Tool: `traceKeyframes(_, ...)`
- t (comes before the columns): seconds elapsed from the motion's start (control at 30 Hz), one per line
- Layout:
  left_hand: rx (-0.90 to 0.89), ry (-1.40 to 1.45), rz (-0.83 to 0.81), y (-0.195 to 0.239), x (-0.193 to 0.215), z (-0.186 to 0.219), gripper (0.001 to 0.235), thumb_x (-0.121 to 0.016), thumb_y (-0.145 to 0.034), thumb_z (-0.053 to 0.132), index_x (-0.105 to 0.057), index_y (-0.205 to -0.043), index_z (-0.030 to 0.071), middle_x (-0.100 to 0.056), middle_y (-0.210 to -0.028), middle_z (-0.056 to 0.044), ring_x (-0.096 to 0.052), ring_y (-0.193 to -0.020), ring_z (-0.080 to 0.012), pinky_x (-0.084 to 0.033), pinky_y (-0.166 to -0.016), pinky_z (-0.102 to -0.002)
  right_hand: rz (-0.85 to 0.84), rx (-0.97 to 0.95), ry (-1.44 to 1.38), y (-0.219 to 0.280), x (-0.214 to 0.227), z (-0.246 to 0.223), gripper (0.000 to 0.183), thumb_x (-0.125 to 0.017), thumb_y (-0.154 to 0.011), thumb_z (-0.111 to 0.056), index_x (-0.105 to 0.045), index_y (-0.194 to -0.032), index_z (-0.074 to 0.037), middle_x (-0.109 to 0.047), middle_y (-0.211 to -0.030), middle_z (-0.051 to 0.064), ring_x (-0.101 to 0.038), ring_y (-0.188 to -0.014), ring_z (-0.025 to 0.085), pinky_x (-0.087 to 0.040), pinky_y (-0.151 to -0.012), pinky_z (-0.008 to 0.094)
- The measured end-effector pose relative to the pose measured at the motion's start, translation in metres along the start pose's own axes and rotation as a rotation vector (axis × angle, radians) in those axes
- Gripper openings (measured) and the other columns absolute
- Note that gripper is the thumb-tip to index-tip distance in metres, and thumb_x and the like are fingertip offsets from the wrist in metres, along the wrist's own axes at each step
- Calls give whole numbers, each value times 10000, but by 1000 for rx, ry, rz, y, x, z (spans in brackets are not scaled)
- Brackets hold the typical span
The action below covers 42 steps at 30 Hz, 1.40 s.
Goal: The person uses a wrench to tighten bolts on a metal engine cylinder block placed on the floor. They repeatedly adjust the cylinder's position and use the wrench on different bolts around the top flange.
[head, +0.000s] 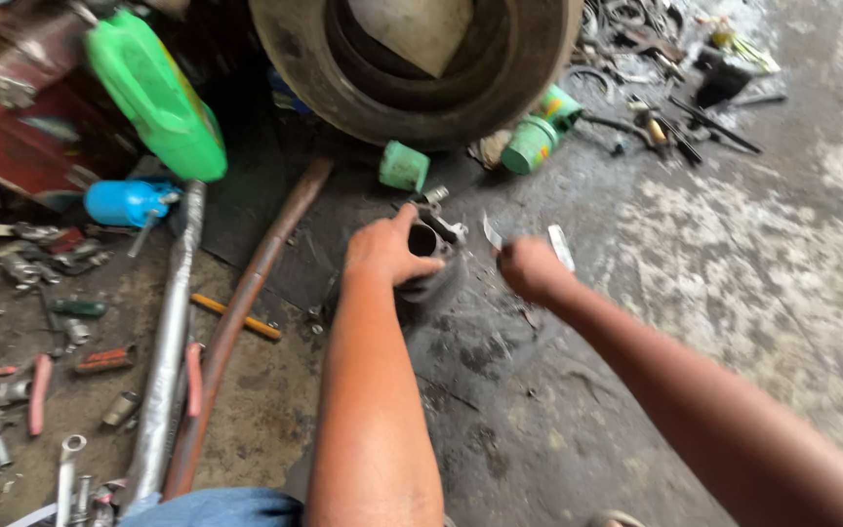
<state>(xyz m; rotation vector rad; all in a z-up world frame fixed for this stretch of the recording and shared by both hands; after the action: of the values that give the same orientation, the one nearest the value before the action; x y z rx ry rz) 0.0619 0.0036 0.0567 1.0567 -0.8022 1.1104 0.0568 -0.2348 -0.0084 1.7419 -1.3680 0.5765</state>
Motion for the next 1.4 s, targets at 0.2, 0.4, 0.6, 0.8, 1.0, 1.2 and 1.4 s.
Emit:
traceKeyframes(0.2,-13,9,23,-3,0,-2,940,-877,-626,596,-485,-1398,231,-702,-1187,-161,-663,-1145,-351,-519,-966,-457,147,72,11,4,-14,21,394,-449,-1031,-325,-703,-1010,-26,-713,-988,267,-668,-929,461,-514,-837,542)
traceKeyframes(0.4,3,-21,-26,-3,4,0,954,-860,-647,618,-471,-1421,219,-704,-1206,-171,-670,-1159,-352,-517,-986,-453,-70,-10,245,30,-21,15,541,-442,-1042,-500,-729,-982,-46,-725,-989,228,-671,-946,464,-535,-836,538)
traceKeyframes(0.6,6,2,-28,-2,6,-1,978,-866,-638,596,-452,-1441,219,-704,-1203,-166,-670,-1153,-346,-518,-981,-447,-86,-73,436,38,-6,2,557,-405,-1059,-552,-732,-1002,-105,-745,-930,155,-732,-880,354,-576,-797,491)
traceKeyframes(0.8,-18,-39,-2,-3,2,-1,981,-858,-645,614,-455,-1429,183,-717,-1173,-159,-684,-1123,-337,-533,-953,-446,-170,-86,702,17,5,32,272,-633,-976,-364,-737,-1099,-145,-736,-1062,67,-721,-980,238,-498,-930,456)
traceKeyframes(1.0,-79,-254,-7,-6,1,13,913,-812,-681,700,-512,-1315,116,-753,-1036,-156,-736,-981,-327,-578,-848,-433,166,596,115,9,15,-12,397,-698,-911,-181,-654,-1301,-124,-648,-1149,140,-674,-933,363,-558,-795,459)
traceKeyframes(1.2,-37,-177,28,11,-6,13,908,-803,-679,694,-508,-1294,93,-768,-978,-151,-754,-922,-309,-588,-811,-414,141,696,126,12,10,-54,273,-722,-878,-110,-711,-1150,-97,-631,-1033,136,-661,-933,366,-546,-810,456)
traceKeyframes(1.4,-36,-119,53,10,-7,10,931,-817,-662,694,-493,-1310,109,-756,-1026,-146,-735,-970,-314,-571,-833,-428,199,741,82,12,12,-56,238,-741,-804,-37,-713,-1041,-41,-622,-1016,156,-642,-953,393,-531,-810,469)
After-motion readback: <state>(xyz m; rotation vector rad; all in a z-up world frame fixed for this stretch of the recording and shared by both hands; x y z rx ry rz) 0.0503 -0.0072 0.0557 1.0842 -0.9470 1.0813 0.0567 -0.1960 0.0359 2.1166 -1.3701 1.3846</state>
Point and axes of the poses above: each hand's wrist, its own y-axis away from the middle knuckle, its own x-axis out of the back of the hand, z = x × y, the point moved 2 cm from there along -y, towards the middle knuckle
